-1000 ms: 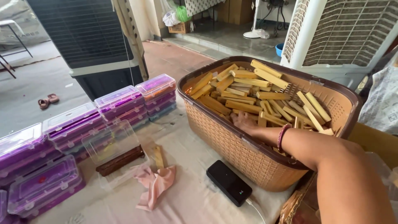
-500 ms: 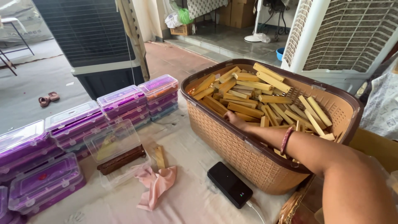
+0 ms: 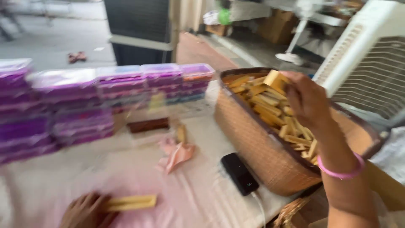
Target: The recorder is seen wrapping small rectangular blocks in foil and placing them into purple and blue plastic containers.
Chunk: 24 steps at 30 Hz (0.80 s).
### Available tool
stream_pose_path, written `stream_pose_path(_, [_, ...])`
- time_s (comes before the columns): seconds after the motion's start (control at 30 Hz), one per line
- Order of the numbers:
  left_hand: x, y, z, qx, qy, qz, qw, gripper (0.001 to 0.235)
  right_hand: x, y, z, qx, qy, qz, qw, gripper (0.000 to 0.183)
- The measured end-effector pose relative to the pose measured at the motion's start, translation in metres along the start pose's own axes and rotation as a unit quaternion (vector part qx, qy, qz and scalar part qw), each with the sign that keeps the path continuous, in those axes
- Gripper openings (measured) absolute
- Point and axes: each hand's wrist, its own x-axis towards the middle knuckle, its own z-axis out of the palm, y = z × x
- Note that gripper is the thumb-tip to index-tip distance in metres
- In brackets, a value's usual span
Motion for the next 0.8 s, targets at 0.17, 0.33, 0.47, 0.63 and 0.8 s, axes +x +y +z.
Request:
stream_pose_path(0.17, [0.052, -0.002, -0.051, -0.005, -0.036, -0.05, 0.998, 0.044, -0.008, -0.11, 0.048, -0.03, -0.009, -0.082, 0.996, 0.023])
stream_pose_path(0.33, [0.053, -0.006, -0.06, -0.051, -0.006, -0.032, 0.998, 0.051, -0.01, -0.197, 0.167, 0.049, -0.149, -0.171, 0.973, 0.015])
stream_pose_path(0.47, [0.045, 0.001, -0.07, -0.103, 0.086, -0.03, 0.991, 0.094, -0.042, -0.232, 0.325, 0.163, -0.288, -0.18, 0.926, 0.03])
stream_pose_path(0.63, [0.04, -0.004, -0.071, -0.105, 0.117, 0.008, 0.988, 0.106, -0.057, -0.27, 0.385, 0.266, -0.32, -0.103, 0.904, 0.034])
stream_pose_path(0.8, [0.044, -0.013, -0.053, -0.104, 0.058, -0.017, 0.993, 0.068, -0.075, -0.2, 0.414, -0.1, -0.207, -0.027, 0.973, 0.094])
